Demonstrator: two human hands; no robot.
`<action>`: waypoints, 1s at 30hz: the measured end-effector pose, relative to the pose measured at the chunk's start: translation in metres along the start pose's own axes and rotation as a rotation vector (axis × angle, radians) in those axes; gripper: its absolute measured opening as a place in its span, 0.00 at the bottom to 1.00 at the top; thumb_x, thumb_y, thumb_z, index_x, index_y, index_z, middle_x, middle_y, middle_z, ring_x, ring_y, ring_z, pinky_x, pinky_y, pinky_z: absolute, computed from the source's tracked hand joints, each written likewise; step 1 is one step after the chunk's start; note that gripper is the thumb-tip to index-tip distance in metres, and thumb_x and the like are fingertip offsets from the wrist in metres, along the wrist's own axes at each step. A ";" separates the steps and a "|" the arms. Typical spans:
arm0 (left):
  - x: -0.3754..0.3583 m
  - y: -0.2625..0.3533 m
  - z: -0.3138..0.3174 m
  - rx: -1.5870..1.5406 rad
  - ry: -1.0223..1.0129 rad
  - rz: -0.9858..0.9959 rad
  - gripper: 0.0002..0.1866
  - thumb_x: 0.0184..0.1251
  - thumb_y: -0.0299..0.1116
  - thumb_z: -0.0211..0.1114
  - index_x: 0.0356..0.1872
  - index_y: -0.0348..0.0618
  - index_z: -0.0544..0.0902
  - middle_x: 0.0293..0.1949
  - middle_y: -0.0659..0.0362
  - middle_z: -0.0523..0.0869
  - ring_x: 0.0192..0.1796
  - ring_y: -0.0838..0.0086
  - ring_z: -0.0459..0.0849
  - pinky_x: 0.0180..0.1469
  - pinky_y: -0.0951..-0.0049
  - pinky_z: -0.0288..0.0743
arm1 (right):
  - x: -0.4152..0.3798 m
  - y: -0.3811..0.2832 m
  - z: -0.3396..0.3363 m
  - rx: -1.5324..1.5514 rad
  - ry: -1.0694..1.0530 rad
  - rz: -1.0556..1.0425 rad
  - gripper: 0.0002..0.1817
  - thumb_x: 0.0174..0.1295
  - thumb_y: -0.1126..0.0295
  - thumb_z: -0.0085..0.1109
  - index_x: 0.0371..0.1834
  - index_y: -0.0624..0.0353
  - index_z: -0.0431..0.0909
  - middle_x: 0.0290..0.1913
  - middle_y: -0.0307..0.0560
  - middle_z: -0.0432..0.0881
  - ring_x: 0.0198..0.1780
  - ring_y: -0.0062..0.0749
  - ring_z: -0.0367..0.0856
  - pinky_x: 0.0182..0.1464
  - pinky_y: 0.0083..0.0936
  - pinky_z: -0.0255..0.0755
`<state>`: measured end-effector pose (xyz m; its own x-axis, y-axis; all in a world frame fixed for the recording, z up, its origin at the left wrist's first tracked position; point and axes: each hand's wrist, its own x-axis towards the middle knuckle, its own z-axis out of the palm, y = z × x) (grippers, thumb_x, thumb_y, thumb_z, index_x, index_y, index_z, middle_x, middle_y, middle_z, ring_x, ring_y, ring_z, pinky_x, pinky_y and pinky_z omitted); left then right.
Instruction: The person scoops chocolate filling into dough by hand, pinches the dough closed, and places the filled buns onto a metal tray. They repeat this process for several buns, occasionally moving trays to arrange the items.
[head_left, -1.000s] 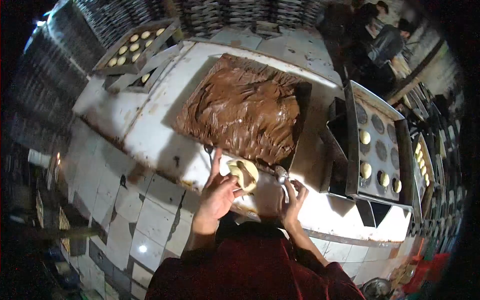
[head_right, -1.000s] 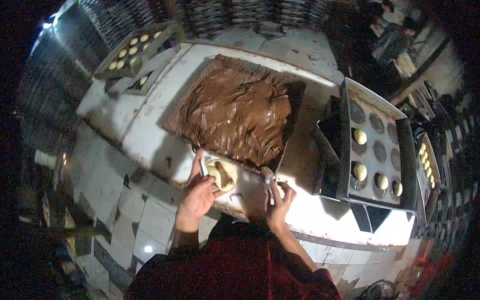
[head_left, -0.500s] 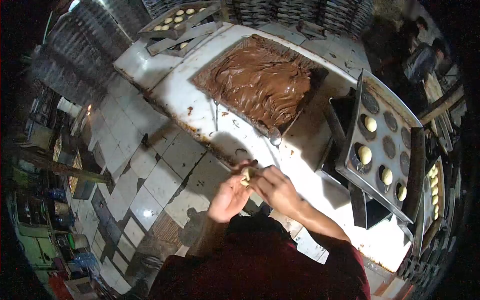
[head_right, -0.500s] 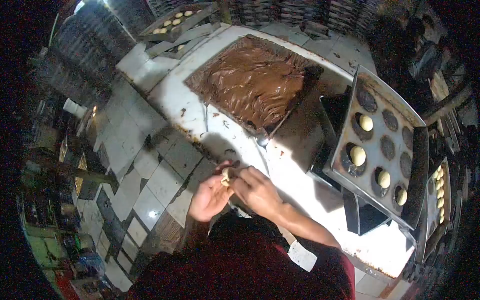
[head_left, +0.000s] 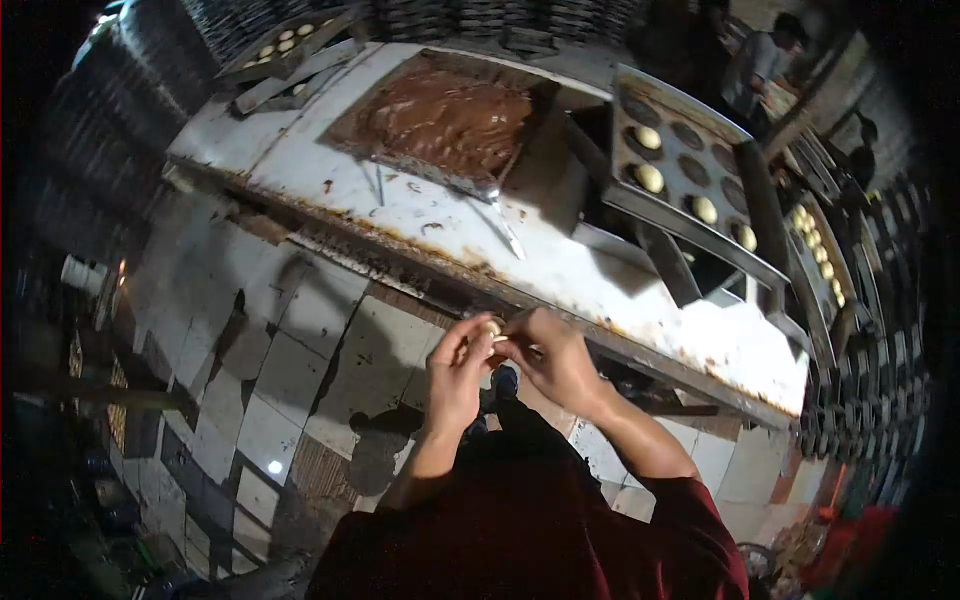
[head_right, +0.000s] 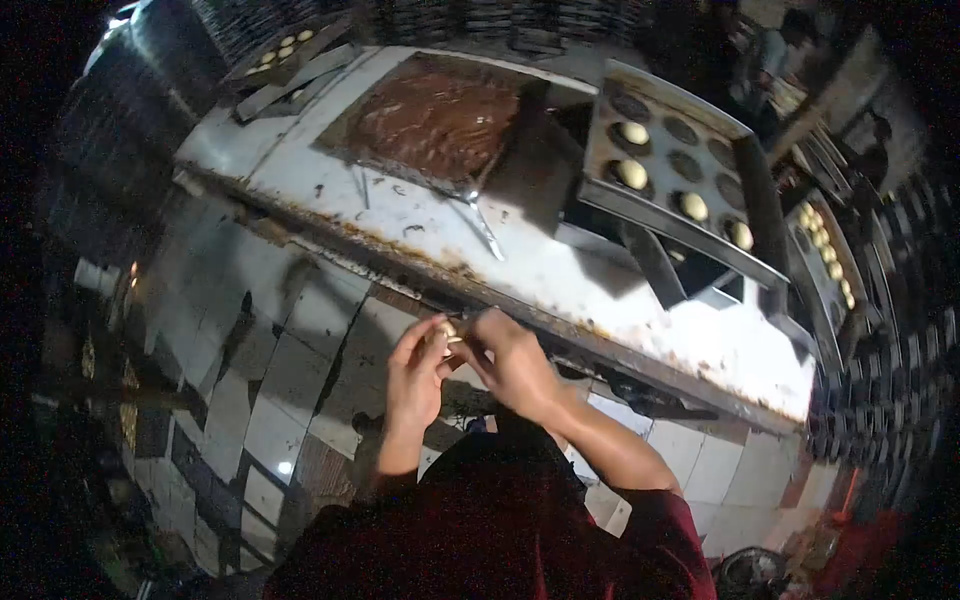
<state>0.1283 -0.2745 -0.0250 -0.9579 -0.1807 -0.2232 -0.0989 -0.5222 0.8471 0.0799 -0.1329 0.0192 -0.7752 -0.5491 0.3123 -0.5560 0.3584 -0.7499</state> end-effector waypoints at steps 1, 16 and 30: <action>-0.009 -0.003 0.006 0.137 -0.105 0.166 0.15 0.69 0.29 0.56 0.54 0.37 0.75 0.52 0.55 0.77 0.53 0.74 0.76 0.53 0.74 0.72 | -0.004 -0.006 -0.010 0.257 -0.019 0.265 0.07 0.59 0.75 0.58 0.35 0.67 0.71 0.34 0.54 0.78 0.35 0.33 0.79 0.36 0.25 0.73; -0.061 -0.084 0.131 0.232 -0.395 0.542 0.14 0.66 0.21 0.55 0.53 0.36 0.73 0.60 0.49 0.69 0.62 0.66 0.70 0.62 0.69 0.65 | -0.121 0.026 -0.113 0.617 0.290 0.302 0.07 0.60 0.78 0.57 0.38 0.64 0.69 0.36 0.40 0.75 0.34 0.19 0.75 0.35 0.16 0.72; -0.087 -0.154 0.303 0.391 -0.371 0.635 0.10 0.65 0.18 0.50 0.47 0.35 0.70 0.53 0.48 0.75 0.57 0.64 0.74 0.59 0.67 0.68 | -0.215 0.099 -0.232 0.626 0.496 0.097 0.07 0.53 0.79 0.62 0.33 0.63 0.74 0.32 0.51 0.76 0.31 0.40 0.78 0.36 0.29 0.73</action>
<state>0.1449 0.0747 0.0098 -0.8828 -0.0209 0.4693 0.4695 -0.0739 0.8798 0.1224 0.1963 0.0133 -0.9361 -0.0854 0.3412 -0.3218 -0.1833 -0.9289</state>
